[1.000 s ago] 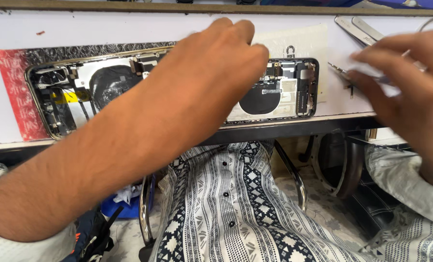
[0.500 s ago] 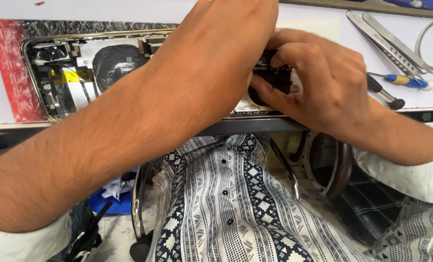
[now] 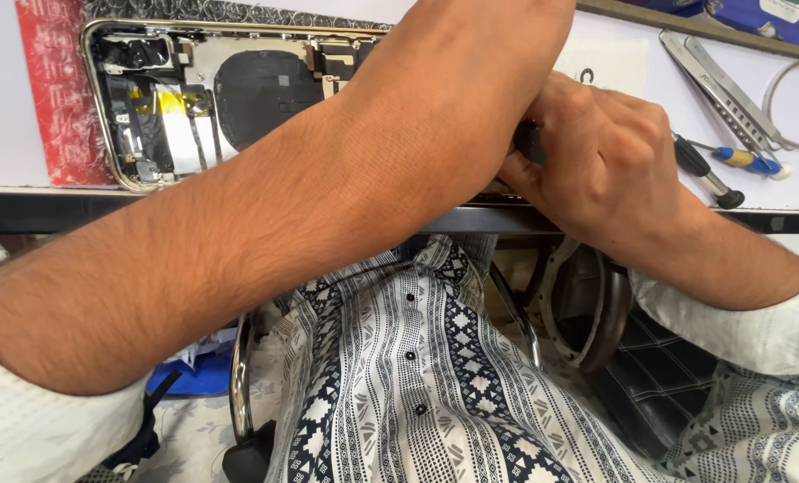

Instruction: The person uses tweezers to carefully remove small components and ribbon cables from the internal chassis of a disassembled smartphone. They lift and reposition parts within the phone's frame while working at a bench.

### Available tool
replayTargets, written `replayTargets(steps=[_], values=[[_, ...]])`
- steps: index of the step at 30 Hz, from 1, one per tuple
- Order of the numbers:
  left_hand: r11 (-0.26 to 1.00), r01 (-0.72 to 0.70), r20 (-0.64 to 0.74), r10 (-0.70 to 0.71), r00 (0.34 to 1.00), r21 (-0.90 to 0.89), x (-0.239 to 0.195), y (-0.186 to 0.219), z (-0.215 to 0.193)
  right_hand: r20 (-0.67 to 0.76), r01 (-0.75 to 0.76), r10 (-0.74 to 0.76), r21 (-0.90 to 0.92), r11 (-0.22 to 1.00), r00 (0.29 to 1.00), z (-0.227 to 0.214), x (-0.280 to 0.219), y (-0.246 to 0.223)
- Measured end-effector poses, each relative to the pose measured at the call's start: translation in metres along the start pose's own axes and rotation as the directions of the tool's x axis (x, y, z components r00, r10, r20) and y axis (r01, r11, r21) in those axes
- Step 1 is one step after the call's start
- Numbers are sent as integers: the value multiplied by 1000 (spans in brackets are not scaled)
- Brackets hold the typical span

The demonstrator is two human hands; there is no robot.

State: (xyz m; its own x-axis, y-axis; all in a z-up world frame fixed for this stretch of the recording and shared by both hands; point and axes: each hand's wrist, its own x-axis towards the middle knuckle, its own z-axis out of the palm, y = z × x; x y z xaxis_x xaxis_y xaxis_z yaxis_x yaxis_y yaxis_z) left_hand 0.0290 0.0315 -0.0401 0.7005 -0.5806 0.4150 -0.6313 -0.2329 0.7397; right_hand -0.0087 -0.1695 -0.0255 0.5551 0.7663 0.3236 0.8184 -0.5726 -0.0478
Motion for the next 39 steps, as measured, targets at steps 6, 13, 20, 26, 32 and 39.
replayTargets(steps=[6, 13, 20, 26, 32, 39], values=[[968, -231, -189, 247, 950, 99, 0, -1, -1, 32, -47, 48, -44, 998, 998, -2, 4, -7], [984, 178, 136, -176, 975, -3, -9, 16, -30, 9, -28, 28, -53, 998, 1000, -6, 14, -14], [925, 255, 136, -302, 944, 283, -37, 47, -77, 111, -103, 110, -68, 992, 988, -11, 23, -16], [902, 104, -27, -102, 994, 418, -64, 61, -96, 59, -30, 34, -65, 997, 998, -12, 21, -11], [936, 296, -60, -290, 955, 191, -85, 65, -103, 35, -23, 25, -45, 999, 999, -7, 13, -5], [867, 377, -195, -329, 924, 325, -114, 81, -87, -24, -25, 24, -68, 997, 999, 1, 11, -6]])
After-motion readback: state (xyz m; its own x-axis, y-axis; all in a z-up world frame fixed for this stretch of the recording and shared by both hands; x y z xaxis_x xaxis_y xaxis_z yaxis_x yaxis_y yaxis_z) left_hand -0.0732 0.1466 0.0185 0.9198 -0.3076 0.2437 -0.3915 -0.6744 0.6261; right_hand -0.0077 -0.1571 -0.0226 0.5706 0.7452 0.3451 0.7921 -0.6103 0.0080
